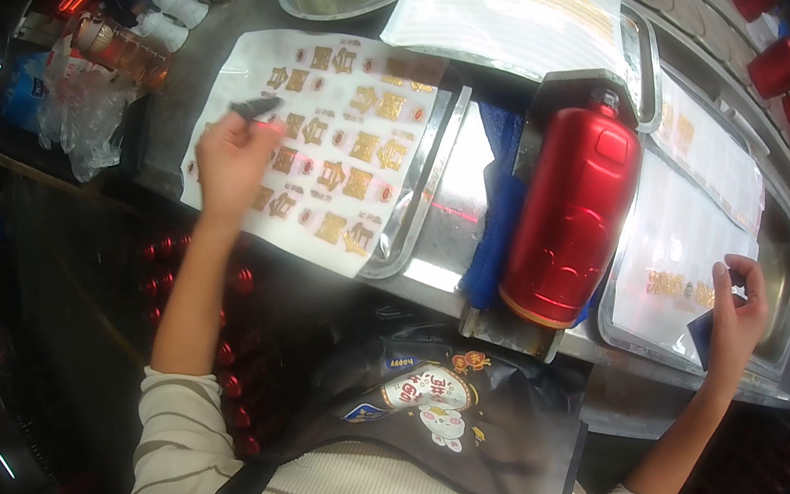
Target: The person applies gold stickers to red cylindrical bottles. They peel stickers from a sheet, align them on the bottle surface, and smooth them with a blue cloth. The person repeats this process for multiple bottles, placing finished ones on a nearby rack.
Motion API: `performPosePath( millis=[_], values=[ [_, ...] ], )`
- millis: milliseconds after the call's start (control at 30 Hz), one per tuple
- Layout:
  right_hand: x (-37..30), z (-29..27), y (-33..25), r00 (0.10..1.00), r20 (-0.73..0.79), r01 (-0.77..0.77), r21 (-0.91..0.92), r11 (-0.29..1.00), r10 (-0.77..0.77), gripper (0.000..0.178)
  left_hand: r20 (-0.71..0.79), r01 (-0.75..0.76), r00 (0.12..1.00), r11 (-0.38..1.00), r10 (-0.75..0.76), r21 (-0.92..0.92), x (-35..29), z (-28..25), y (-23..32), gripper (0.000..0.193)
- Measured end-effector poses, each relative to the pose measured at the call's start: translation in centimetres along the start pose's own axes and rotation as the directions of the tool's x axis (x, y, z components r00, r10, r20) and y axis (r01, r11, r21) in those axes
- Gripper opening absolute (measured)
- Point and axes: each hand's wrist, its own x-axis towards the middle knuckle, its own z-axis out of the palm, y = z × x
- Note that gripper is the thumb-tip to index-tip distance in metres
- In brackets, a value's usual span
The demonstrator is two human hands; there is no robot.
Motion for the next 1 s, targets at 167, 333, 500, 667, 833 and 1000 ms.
performPosePath(
  millis=[167,333,500,667,833,1000],
  values=[
    [0.1,1.1,-5.7,0.996,0.083,-0.033,0.037,0.999,0.029,0.02,-0.165,0.066,0.982,0.655,0.09,0.753,8.0,-2.1,-2.3,0.07],
    [-0.2,1.0,-7.5,0.984,0.156,-0.095,0.049,0.994,0.087,0.021,-0.087,0.04,0.995,0.633,0.045,0.773,11.1,-0.4,-3.4,0.089],
    [-0.6,0.5,-5.7,0.975,0.146,-0.171,0.026,0.985,0.165,0.021,-0.126,0.145,0.989,0.571,-0.072,0.808,12.3,-1.6,-5.8,0.084],
    [-0.2,1.3,-8.1,0.951,0.195,-0.246,0.004,0.969,0.24,0.021,0.004,-0.027,0.999,0.61,0.038,0.792,13.2,-2.8,-6.6,0.086],
    [-0.3,2.0,-8.4,0.963,0.204,-0.193,0.055,0.98,0.178,0.021,0.05,-0.091,0.996,0.709,0.078,0.7,17.7,-2.9,-7.1,0.066],
    [-1.2,1.8,-7.5,0.946,0.239,-0.246,0.093,0.965,0.218,0.021,-0.052,0.106,0.993,0.993,-0.104,0.042,22.2,-5.9,-15.7,0.036]
  ],
)
